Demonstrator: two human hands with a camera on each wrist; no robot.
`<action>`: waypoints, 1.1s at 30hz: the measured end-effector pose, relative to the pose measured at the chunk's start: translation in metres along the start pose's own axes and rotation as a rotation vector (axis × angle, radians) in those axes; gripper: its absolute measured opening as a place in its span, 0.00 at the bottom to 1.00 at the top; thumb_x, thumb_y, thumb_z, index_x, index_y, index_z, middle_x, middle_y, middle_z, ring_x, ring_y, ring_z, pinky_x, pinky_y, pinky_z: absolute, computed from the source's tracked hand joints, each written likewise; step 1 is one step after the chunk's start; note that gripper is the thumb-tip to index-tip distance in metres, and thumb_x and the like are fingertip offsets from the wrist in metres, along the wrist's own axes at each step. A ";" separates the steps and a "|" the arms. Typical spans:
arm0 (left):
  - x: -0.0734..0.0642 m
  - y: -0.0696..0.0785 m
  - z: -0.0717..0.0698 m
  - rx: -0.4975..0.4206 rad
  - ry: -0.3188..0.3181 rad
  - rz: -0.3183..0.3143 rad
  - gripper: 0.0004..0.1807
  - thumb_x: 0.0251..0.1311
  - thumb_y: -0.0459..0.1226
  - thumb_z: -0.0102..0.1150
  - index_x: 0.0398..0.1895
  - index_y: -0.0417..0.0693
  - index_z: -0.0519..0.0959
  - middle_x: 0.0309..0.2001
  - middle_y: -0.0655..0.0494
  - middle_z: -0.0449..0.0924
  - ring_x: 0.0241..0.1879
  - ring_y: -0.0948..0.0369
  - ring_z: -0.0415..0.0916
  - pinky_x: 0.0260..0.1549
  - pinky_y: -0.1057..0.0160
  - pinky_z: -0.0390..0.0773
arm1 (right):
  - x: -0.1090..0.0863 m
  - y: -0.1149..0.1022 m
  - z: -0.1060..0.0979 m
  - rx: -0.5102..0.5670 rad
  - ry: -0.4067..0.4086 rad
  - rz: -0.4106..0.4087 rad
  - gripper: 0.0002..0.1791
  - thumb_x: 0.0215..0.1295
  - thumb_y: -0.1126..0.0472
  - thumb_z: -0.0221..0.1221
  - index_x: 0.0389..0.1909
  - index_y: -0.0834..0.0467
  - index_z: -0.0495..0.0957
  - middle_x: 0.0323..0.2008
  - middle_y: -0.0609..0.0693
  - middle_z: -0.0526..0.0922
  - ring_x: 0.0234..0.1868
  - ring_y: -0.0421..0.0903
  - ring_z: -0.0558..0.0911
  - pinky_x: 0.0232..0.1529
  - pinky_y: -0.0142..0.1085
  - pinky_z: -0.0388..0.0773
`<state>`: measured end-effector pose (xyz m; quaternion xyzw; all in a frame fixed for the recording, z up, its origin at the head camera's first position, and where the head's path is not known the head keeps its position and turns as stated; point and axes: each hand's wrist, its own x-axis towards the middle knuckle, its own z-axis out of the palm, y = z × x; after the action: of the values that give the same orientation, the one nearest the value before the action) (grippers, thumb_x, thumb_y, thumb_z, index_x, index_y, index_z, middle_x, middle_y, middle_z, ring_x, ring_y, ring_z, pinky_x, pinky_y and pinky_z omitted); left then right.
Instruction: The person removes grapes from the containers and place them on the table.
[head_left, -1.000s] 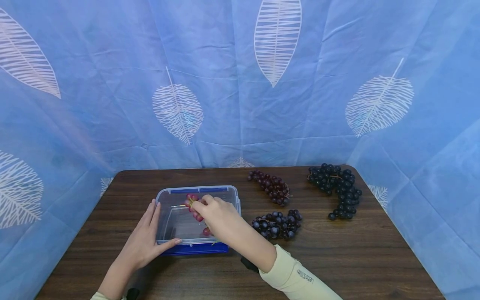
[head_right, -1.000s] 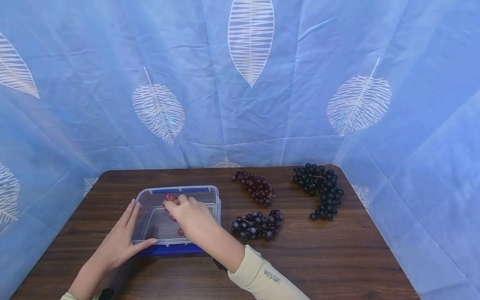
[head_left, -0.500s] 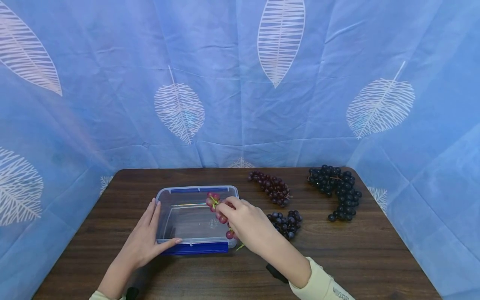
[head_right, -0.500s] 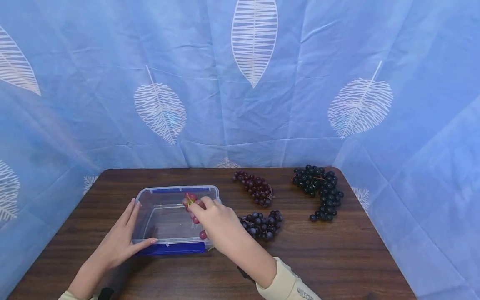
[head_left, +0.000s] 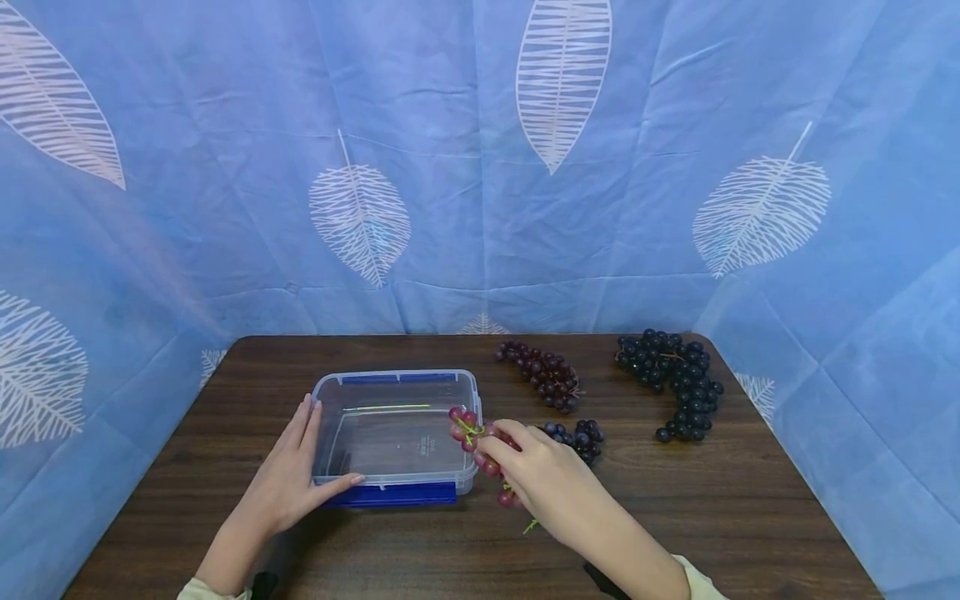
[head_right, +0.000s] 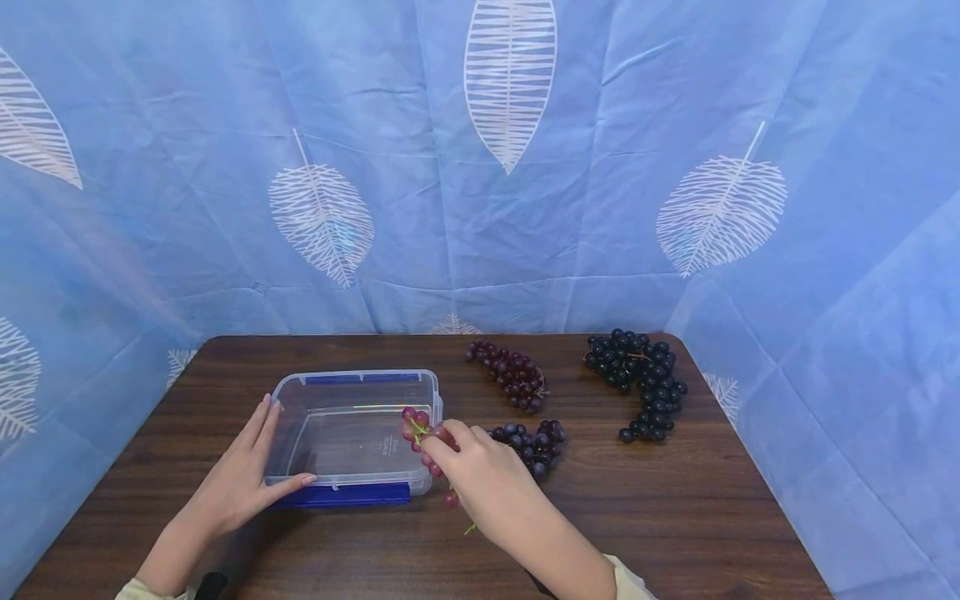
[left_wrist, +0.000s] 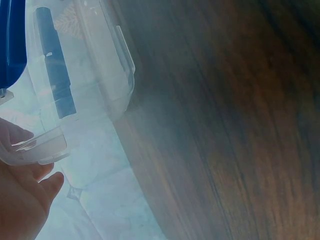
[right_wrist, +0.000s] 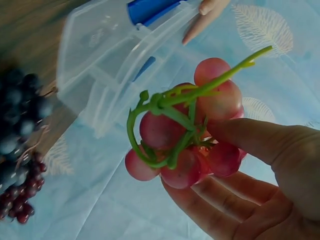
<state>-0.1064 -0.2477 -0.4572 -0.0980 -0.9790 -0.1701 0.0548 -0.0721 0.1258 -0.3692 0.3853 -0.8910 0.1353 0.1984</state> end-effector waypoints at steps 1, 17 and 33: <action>0.000 0.000 0.000 0.001 0.000 0.000 0.67 0.58 0.65 0.68 0.83 0.29 0.46 0.83 0.27 0.42 0.79 0.28 0.50 0.71 0.27 0.62 | -0.004 0.001 -0.001 -0.004 0.003 0.003 0.24 0.57 0.73 0.75 0.54 0.54 0.83 0.53 0.56 0.85 0.45 0.50 0.89 0.38 0.37 0.89; 0.001 -0.001 -0.002 -0.021 -0.007 0.018 0.69 0.59 0.65 0.68 0.84 0.29 0.43 0.83 0.27 0.40 0.79 0.28 0.49 0.72 0.27 0.60 | -0.067 0.024 -0.009 -0.047 0.084 0.037 0.25 0.51 0.72 0.78 0.50 0.54 0.84 0.51 0.55 0.85 0.43 0.51 0.90 0.35 0.36 0.89; 0.001 -0.001 -0.001 -0.004 -0.006 0.017 0.68 0.59 0.65 0.68 0.83 0.29 0.45 0.83 0.27 0.40 0.79 0.29 0.49 0.71 0.28 0.61 | -0.116 0.074 -0.029 -0.073 0.143 0.110 0.35 0.83 0.41 0.31 0.51 0.54 0.85 0.52 0.56 0.86 0.42 0.51 0.90 0.35 0.32 0.87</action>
<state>-0.1073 -0.2490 -0.4565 -0.1071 -0.9779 -0.1714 0.0531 -0.0470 0.2603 -0.4032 0.3176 -0.8987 0.1405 0.2678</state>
